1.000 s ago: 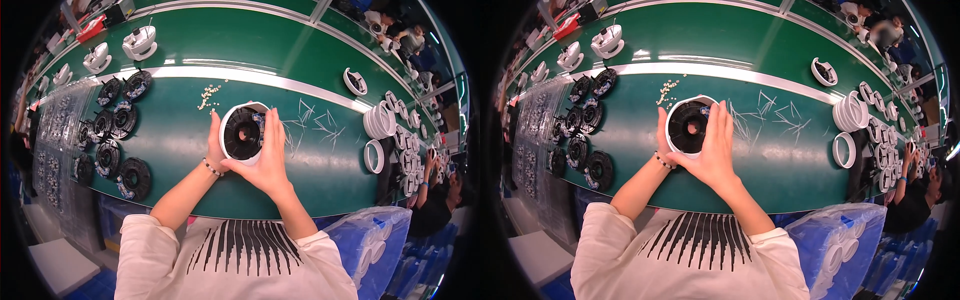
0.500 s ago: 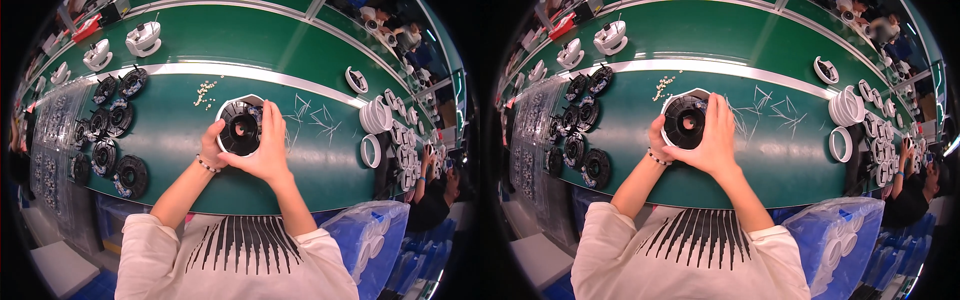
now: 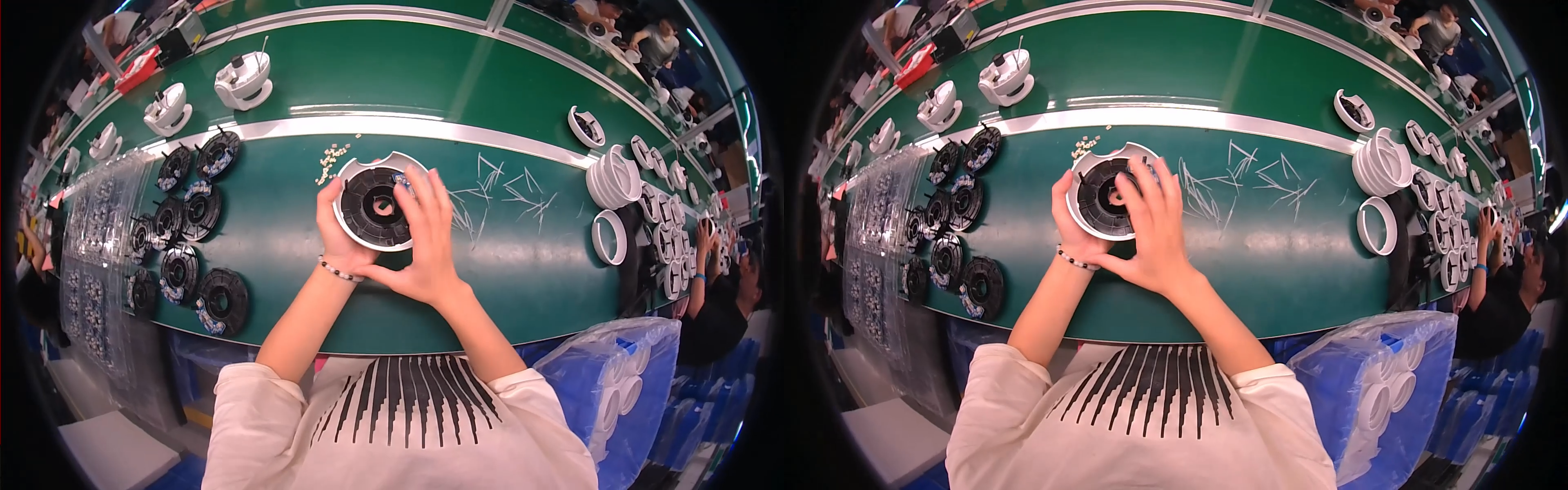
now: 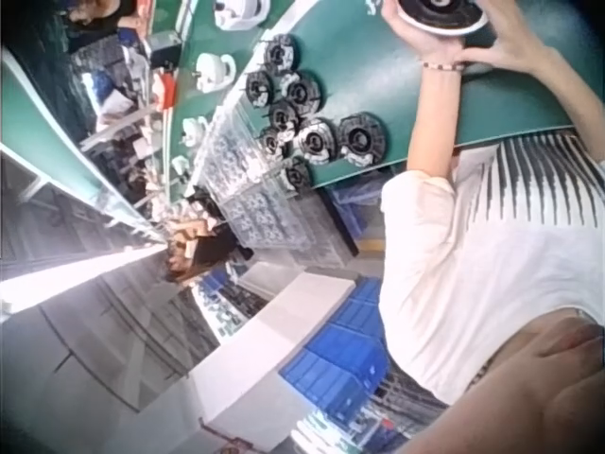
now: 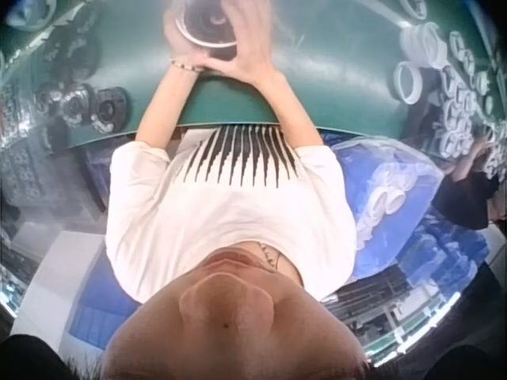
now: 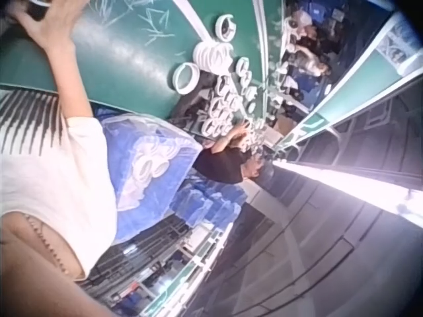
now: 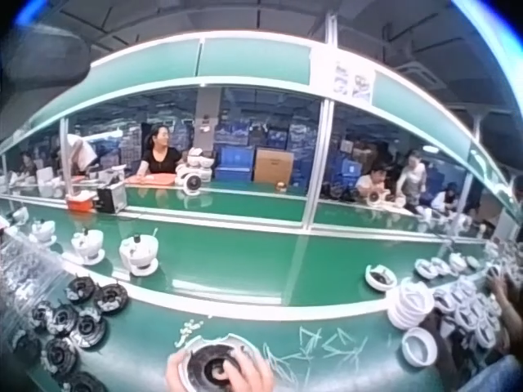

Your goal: Assembling electronic light fixtures on a factory production line.

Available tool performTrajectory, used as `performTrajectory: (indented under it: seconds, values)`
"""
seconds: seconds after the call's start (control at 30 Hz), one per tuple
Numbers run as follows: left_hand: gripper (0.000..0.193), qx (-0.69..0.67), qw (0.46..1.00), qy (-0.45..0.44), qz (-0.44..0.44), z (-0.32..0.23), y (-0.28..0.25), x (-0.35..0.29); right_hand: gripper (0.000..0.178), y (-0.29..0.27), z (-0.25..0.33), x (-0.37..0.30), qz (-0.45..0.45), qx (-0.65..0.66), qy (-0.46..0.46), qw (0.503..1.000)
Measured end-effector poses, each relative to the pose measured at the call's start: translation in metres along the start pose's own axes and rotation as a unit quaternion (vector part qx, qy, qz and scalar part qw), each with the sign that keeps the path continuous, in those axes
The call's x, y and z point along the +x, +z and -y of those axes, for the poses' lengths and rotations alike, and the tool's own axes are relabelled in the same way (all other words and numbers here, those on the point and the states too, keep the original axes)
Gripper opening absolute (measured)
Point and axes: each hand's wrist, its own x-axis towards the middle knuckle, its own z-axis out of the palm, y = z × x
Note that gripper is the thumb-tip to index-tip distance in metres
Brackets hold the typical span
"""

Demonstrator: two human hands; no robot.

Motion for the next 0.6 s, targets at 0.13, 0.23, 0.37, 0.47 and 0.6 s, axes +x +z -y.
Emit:
performTrajectory:
  seconds: [0.13,0.23,0.37,0.47,0.6]
  values:
    - [0.052,0.026,0.992,-0.124,0.006,-0.009,0.003,0.017,0.053,-0.023,-0.025,-0.010,-0.018,0.006,-0.049,0.999]
    - [0.048,0.020,0.973,-0.231,0.009,-0.012,-0.010,0.037,0.040,-0.047,-0.034,-0.001,-0.037,-0.038,-0.067,0.996]
    - [0.043,0.025,0.963,-0.266,0.033,0.009,0.014,0.069,0.045,-0.074,-0.055,0.002,-0.097,-0.068,-0.030,0.993]
    - [0.043,0.113,0.975,-0.188,-0.039,0.029,0.036,0.105,0.056,-0.114,-0.079,-0.006,-0.133,-0.157,0.034,0.978]
    - [0.044,0.214,0.970,-0.113,-0.016,0.031,0.032,0.171,0.049,-0.180,-0.138,-0.037,-0.212,-0.353,0.203,0.888]
